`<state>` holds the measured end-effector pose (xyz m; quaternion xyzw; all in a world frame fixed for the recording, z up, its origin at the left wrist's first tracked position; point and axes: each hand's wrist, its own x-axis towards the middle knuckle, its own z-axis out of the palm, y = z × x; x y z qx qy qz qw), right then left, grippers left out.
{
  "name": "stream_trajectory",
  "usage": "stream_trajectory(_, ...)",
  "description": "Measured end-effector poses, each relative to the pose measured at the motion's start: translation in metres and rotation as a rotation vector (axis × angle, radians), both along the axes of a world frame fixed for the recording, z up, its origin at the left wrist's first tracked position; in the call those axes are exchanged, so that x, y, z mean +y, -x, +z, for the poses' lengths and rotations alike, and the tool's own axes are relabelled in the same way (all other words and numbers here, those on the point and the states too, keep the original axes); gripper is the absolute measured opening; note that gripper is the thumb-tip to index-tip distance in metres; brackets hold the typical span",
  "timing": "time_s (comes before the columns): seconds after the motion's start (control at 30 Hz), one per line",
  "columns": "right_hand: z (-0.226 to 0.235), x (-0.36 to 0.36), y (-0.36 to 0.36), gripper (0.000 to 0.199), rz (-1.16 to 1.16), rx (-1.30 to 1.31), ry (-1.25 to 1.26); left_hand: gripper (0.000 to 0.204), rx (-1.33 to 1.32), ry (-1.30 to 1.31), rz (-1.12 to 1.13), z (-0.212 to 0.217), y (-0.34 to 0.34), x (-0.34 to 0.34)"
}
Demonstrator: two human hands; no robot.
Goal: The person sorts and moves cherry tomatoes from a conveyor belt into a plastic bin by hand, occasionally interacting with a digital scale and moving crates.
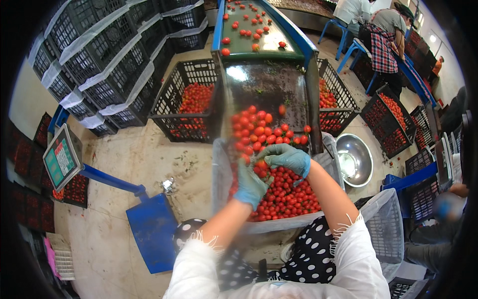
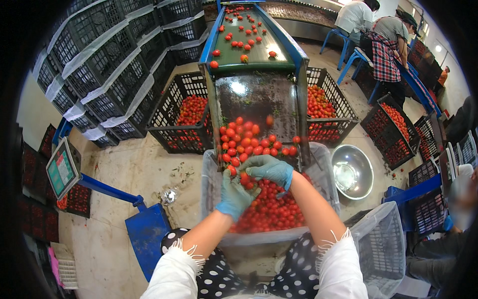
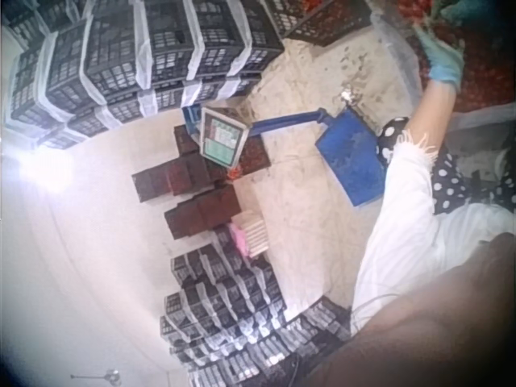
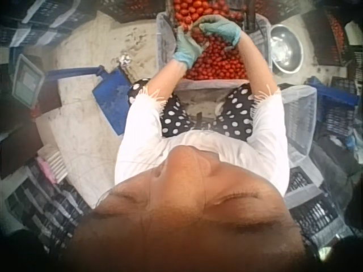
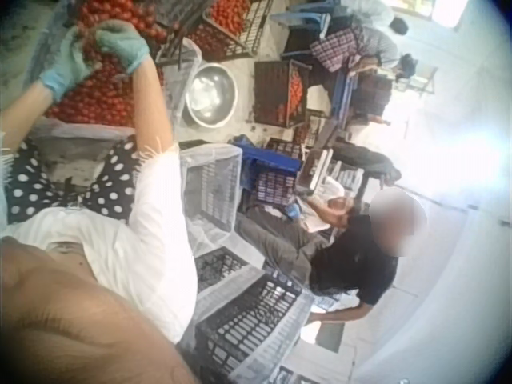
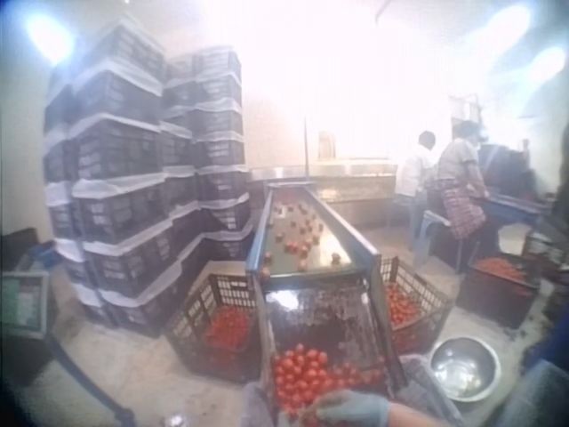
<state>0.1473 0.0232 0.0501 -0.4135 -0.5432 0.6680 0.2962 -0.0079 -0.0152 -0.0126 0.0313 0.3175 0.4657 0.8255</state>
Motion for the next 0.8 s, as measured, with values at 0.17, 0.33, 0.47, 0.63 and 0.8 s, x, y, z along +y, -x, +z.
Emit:
stream_trajectory(0.17, -0.009, 0.044, 0.014, 0.024, -0.381, -0.802, -0.871, 0.075, -0.113, -0.063, -0.003, -0.002, -0.006, 0.003)
stream_trajectory(0.33, -0.029, 0.081, 0.054, 0.022, -0.482, -1.218, -0.993, 0.074, -0.165, 0.079, 0.021, -0.005, -0.011, 0.008)
stream_trajectory(0.47, -0.026, 0.083, 0.063, 0.026, -0.456, -1.349, -0.967, 0.073, -0.144, 0.103, 0.030, 0.002, -0.010, 0.005)
stream_trajectory(0.63, 0.003, 0.057, 0.050, 0.028, -0.528, -0.989, -1.008, 0.078, -0.030, 0.016, 0.011, 0.003, -0.007, 0.004)
stream_trajectory(0.8, 0.083, 0.061, -0.029, 0.028, -0.939, -0.835, -1.527, 0.084, 0.141, -0.018, -0.081, 0.015, -0.002, -0.006)
